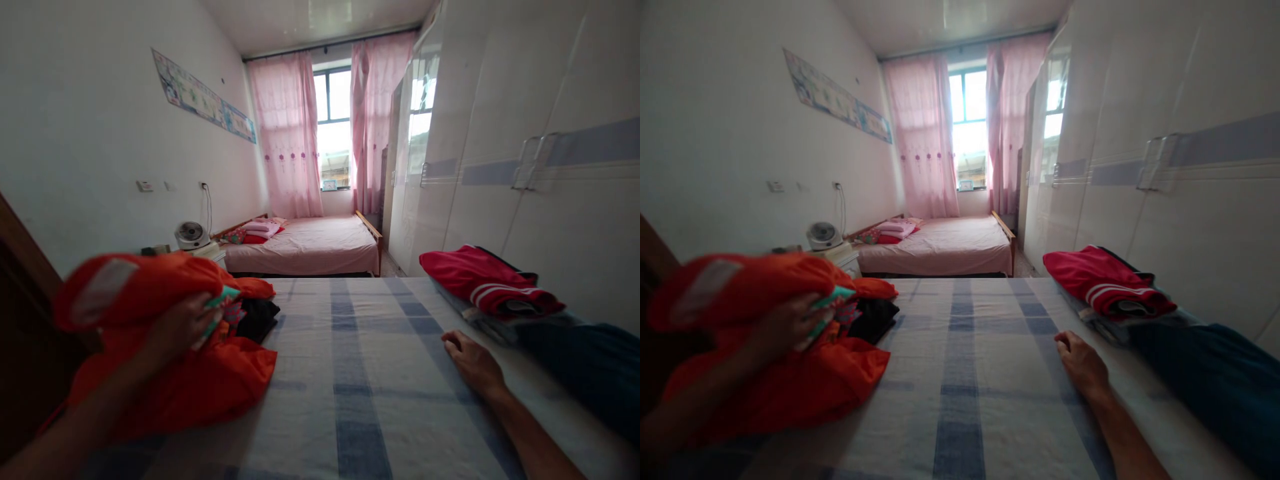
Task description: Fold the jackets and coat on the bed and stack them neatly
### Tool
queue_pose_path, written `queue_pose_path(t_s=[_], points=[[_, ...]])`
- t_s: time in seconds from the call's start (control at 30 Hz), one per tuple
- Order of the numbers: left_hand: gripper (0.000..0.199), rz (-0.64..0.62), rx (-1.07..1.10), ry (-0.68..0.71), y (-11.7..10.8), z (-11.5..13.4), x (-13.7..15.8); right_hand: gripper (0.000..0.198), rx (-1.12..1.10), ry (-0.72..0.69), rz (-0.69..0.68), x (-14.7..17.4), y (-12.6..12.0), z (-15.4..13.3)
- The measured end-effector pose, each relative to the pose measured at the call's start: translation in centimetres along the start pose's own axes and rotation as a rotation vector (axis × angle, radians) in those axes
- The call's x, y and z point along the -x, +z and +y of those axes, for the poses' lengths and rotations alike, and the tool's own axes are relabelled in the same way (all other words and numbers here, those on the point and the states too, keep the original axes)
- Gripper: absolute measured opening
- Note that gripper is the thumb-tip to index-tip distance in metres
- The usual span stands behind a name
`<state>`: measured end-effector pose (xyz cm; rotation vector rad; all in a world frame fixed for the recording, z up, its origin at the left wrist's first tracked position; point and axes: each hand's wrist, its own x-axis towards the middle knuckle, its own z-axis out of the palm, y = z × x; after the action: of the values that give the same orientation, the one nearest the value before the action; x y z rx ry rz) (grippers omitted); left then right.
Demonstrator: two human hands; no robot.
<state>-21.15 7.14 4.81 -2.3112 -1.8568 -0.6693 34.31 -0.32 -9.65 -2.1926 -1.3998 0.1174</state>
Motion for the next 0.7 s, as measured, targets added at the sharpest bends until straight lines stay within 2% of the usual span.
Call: queue_pose_path(t_s=[0.07, 0.13, 0.2, 0.27, 0.37, 0.43, 0.47, 0.6, 0.7], points=[[0.032, -0.059, -0.052, 0.005, 3.8, 0.1, 1.7, 0.025, -0.005, -0.007, 0.011, 0.1, 0.0, -0.1], [0.036, -0.102, -0.163, 0.015, 5.5, -0.1, 2.5, 0.024, -0.004, -0.011, 0.021, 0.1, 0.0, -0.1], [0.037, -0.147, -0.281, 0.059, 5.1, -0.2, 2.5, 0.024, 0.000, -0.012, 0.030, 0.2, 0.1, -0.1], [0.035, -0.154, -0.414, 0.109, 3.6, 0.5, 2.4, 0.023, 0.006, -0.011, 0.037, 0.2, 0.1, -0.1], [0.035, -0.031, -0.512, 0.143, 1.9, 3.6, 2.4, 0.022, 0.008, -0.007, 0.046, 0.2, 0.2, -0.1], [0.037, 0.031, -0.381, 0.181, 2.1, 6.6, 2.8, 0.022, 0.005, -0.004, 0.052, 0.3, 0.3, -0.2], [0.037, 0.016, -0.277, 0.221, 2.6, 8.2, 3.1, 0.022, 0.003, -0.002, 0.056, 0.4, 0.3, -0.3], [0.030, -0.181, 0.085, 0.371, 6.3, 13.8, 4.0, 0.022, -0.001, 0.005, 0.069, 0.6, 0.1, -0.6], [0.026, -0.245, 0.217, 0.418, 10.0, 16.5, 4.3, 0.021, -0.006, 0.004, 0.078, 0.8, 0.0, -0.7]])
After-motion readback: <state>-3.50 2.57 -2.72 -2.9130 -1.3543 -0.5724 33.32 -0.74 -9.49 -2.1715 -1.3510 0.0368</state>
